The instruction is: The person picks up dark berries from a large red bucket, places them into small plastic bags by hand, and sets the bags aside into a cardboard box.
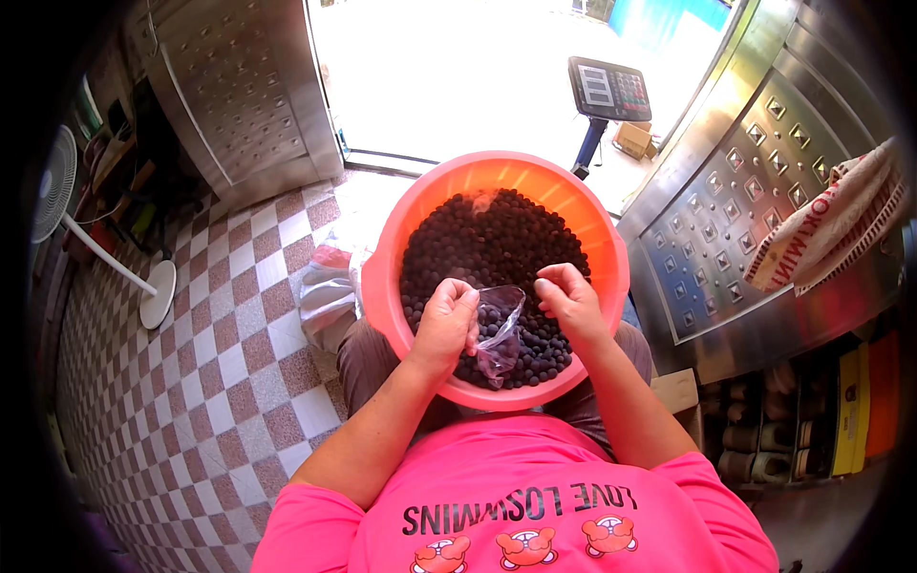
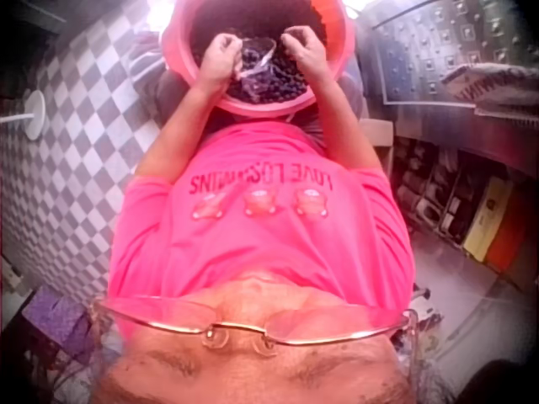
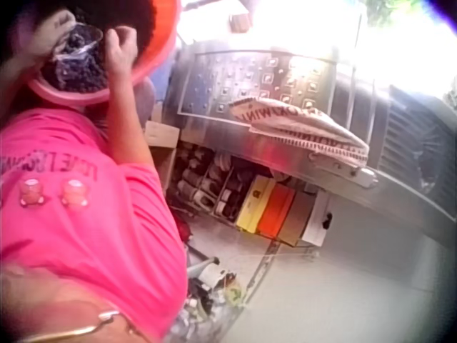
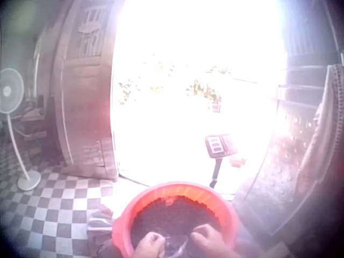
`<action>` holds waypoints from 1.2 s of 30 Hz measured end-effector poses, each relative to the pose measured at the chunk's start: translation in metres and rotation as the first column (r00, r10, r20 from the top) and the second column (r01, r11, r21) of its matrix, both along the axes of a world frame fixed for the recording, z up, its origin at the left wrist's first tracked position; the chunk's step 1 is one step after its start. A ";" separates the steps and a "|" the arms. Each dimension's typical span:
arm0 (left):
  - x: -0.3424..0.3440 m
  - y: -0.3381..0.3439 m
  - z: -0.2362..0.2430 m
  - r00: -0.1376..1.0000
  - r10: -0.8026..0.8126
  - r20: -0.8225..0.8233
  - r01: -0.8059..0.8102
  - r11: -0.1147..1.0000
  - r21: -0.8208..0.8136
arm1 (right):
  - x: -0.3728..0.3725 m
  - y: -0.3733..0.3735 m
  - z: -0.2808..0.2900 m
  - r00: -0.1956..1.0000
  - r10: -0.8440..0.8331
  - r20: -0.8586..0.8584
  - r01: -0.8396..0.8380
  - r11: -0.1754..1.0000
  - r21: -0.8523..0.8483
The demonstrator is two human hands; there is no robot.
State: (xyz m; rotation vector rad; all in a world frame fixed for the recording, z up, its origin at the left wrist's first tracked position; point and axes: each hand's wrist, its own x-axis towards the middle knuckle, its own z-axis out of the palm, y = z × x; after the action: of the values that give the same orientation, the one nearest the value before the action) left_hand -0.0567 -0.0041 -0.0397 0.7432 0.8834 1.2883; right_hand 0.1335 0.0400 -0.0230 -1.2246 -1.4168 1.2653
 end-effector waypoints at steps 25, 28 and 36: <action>-0.017 0.004 0.021 0.141 0.532 -0.835 0.116 0.828 0.548 | -0.005 -0.004 0.029 0.993 -0.071 0.092 0.050 0.976 0.211; -0.020 0.004 0.037 0.343 0.206 -0.916 0.062 0.969 0.241 | -0.004 -0.007 0.028 0.992 -0.069 0.101 0.041 0.965 0.259; -0.028 0.010 0.076 0.844 -0.151 -0.514 0.087 0.985 -0.147 | 0.001 -0.016 0.050 0.955 0.103 -0.278 -0.083 0.993 0.082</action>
State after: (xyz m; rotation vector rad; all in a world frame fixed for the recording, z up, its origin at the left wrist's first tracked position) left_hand -0.0848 0.0061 0.0366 1.0640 1.3192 0.9176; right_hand 0.1343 0.0239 0.0275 -0.8984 -1.3094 1.3822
